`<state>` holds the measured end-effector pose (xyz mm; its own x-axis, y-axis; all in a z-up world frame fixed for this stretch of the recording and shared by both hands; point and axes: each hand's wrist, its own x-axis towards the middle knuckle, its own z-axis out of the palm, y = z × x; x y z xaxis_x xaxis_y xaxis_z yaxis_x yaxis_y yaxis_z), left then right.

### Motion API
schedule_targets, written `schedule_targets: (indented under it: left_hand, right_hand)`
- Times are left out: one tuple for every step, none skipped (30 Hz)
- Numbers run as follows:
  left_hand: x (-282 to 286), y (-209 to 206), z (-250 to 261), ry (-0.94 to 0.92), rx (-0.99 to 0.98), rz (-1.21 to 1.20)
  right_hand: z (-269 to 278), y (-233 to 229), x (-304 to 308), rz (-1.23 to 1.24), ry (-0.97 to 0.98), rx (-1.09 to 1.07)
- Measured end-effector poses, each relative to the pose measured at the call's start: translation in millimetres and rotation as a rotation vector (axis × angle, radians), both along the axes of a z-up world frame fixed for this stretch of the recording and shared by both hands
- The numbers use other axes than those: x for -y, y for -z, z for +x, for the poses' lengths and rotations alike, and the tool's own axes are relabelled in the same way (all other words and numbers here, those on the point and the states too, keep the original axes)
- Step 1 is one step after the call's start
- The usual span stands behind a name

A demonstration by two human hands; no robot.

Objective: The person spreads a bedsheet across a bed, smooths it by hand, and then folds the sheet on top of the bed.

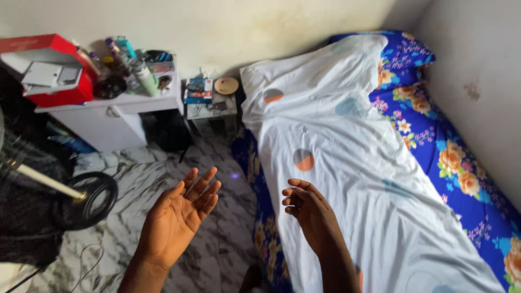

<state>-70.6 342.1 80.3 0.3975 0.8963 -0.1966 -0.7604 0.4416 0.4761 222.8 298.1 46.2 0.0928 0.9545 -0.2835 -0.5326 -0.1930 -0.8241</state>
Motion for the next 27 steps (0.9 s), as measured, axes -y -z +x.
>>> schedule_targets:
  left_hand:
    - [-13.8, -1.2, 7.6, -0.007, -0.016, -0.011]
    - [-25.6, -1.3, 15.4, 0.005, -0.014, -0.013]
    - [-37.6, -0.8, 23.3, 0.034, 0.013, 0.005]
    - [-46.9, 0.0, 31.2, 0.069, 0.041, 0.014]
    - [-55.2, 1.7, 38.1, 0.085, 0.043, 0.001]
    - [-66.9, 5.5, 45.8, 0.113, 0.053, -0.001]
    - [-79.1, 9.8, 53.0, 0.141, 0.062, -0.003]
    - [-90.6, 13.2, 59.2, 0.159, 0.068, -0.011]
    - [-101.9, 17.0, 64.9, 0.175, 0.077, -0.011]
    - [-109.0, 23.4, 69.6, 0.190, 0.083, -0.013]
    - [-114.8, 30.0, 74.1, 0.206, 0.086, -0.024]
    - [-126.3, 34.2, 79.1, 0.225, 0.108, -0.030]
    - [-138.6, 37.6, 83.7, 0.244, 0.129, -0.036]
    - [-151.5, 40.4, 87.2, 0.261, 0.130, -0.032]
    - [-164.3, 43.3, 90.8, 0.280, 0.136, -0.047]
    - [-175.8, 46.8, 93.0, 0.300, 0.139, -0.069]
    - [-188.8, 50.0, 96.3, 0.317, 0.138, -0.073]
    - [-203.8, 51.9, 100.3, 0.335, 0.145, -0.060]
    - [-218.0, 52.6, 102.9, 0.353, 0.151, -0.048]
    - [-234.1, 51.6, 106.2, 0.381, 0.154, -0.043]
    - [-249.1, 50.5, 108.7, 0.405, 0.142, -0.050]
    - [-264.8, 50.8, 109.9, 0.431, 0.125, -0.055]
    - [-280.3, 51.2, 112.3, 0.461, 0.122, -0.048]
    - [-294.9, 50.2, 115.2, 0.497, 0.138, -0.045]
    - [-310.0, 48.8, 118.0, 0.533, 0.153, -0.043]
    - [-324.9, 48.1, 119.4, 0.563, 0.147, -0.042]
    - [-340.0, 47.2, 121.3, 0.583, 0.119, -0.052]
  right_hand:
    - [8.6, -3.2, -12.2, 0.012, 0.005, 0.005]
    - [15.7, -4.8, -18.6, 0.017, 0.020, 0.007]
    - [23.2, -6.4, -27.0, 0.015, 0.031, 0.009]
    - [31.6, -8.9, -33.7, 0.036, 0.048, 0.013]
    - [38.8, -10.3, -38.6, 0.057, 0.064, 0.019]
    - [44.6, -8.7, -43.5, 0.059, 0.079, 0.025]
    - [48.4, -5.7, -46.4, 0.040, 0.106, 0.024]
    - [51.6, -4.3, -47.7, 0.012, 0.137, 0.022]
    - [55.8, -2.5, -51.0, 0.005, 0.155, 0.028]
    - [58.9, 2.6, -51.5, -0.025, 0.172, 0.037]
    - [61.2, 8.0, -51.5, -0.054, 0.190, 0.046]
    - [62.3, 11.3, -54.2, -0.054, 0.207, 0.051]
    - [62.3, 13.3, -54.4, -0.081, 0.227, 0.036]
    - [62.6, 15.8, -58.4, -0.103, 0.247, 0.016]
    - [64.7, 17.4, -65.7, -0.099, 0.263, 0.017]
    - [64.8, 18.9, -71.2, -0.125, 0.287, 0.034]
    - [64.4, 19.7, -77.5, -0.152, 0.311, 0.050]
    - [63.2, 19.5, -84.5, -0.154, 0.333, 0.046]
    - [62.1, 17.9, -92.3, -0.161, 0.366, 0.055]
    - [62.2, 14.5, -102.8, -0.160, 0.406, 0.069]
    - [61.5, 11.2, -113.3, -0.154, 0.434, 0.070]
    - [58.9, 10.8, -124.0, -0.152, 0.453, 0.074]
    - [56.1, 10.6, -135.1, -0.149, 0.471, 0.078]
    - [52.6, 8.5, -145.4, -0.145, 0.505, 0.073]
    - [49.6, 6.1, -156.1, -0.125, 0.522, 0.069]
    - [45.5, 5.2, -166.4, -0.106, 0.535, 0.063]
    - [40.6, 4.2, -175.9, -0.103, 0.565, 0.056]
